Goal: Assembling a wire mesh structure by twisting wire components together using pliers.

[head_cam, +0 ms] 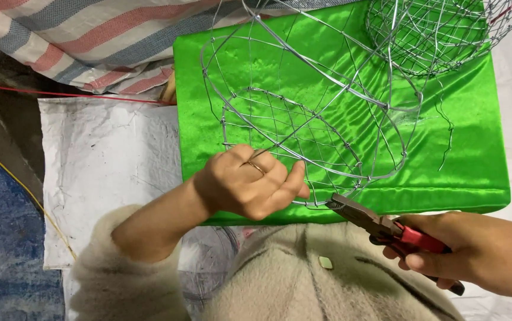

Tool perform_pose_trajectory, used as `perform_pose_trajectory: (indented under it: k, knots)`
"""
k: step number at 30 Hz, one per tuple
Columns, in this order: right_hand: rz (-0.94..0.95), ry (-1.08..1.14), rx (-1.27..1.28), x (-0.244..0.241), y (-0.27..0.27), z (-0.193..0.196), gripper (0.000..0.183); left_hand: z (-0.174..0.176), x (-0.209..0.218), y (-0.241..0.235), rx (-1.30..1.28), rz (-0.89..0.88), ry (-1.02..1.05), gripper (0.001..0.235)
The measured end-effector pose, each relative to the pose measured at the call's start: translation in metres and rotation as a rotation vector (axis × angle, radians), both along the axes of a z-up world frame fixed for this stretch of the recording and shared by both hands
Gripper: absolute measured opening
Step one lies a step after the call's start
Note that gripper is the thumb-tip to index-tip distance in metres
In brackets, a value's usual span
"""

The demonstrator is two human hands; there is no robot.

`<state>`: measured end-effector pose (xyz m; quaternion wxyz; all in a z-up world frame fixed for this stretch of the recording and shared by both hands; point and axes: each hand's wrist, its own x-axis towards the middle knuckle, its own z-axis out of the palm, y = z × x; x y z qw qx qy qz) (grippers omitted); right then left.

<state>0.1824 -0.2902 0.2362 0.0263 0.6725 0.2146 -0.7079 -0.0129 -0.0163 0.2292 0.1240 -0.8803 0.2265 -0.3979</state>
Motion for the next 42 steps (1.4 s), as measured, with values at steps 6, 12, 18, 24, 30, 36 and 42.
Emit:
perform_pose_trajectory:
  k: [6,12,18,24,30,36,42]
  knots:
    - [0.062,-0.076,-0.034,0.0,0.005,0.008,0.024,0.001,-0.002,0.003,0.012,-0.022,-0.025,0.027]
    - [-0.069,-0.024,-0.029,-0.002,0.003,0.0,0.026,-0.001,-0.004,0.002,0.045,-0.04,-0.025,0.029]
    - [0.152,-0.111,-0.012,-0.006,0.009,0.011,0.02,0.003,-0.002,0.001,0.069,-0.079,-0.053,0.026]
    - [0.162,-0.131,-0.012,-0.008,0.011,0.015,0.021,0.004,-0.002,0.001,0.098,-0.067,-0.052,0.027]
    - [0.111,-0.12,-0.002,-0.008,0.006,0.012,0.023,0.004,-0.005,0.002,0.084,-0.071,-0.038,0.027]
    - [0.068,-0.083,0.005,-0.01,0.004,0.008,0.019,0.005,-0.005,0.001,0.095,-0.072,-0.039,0.027]
    - [0.208,-0.16,0.041,-0.011,0.002,0.007,0.016,0.009,-0.006,0.001,0.11,-0.074,-0.018,0.024]
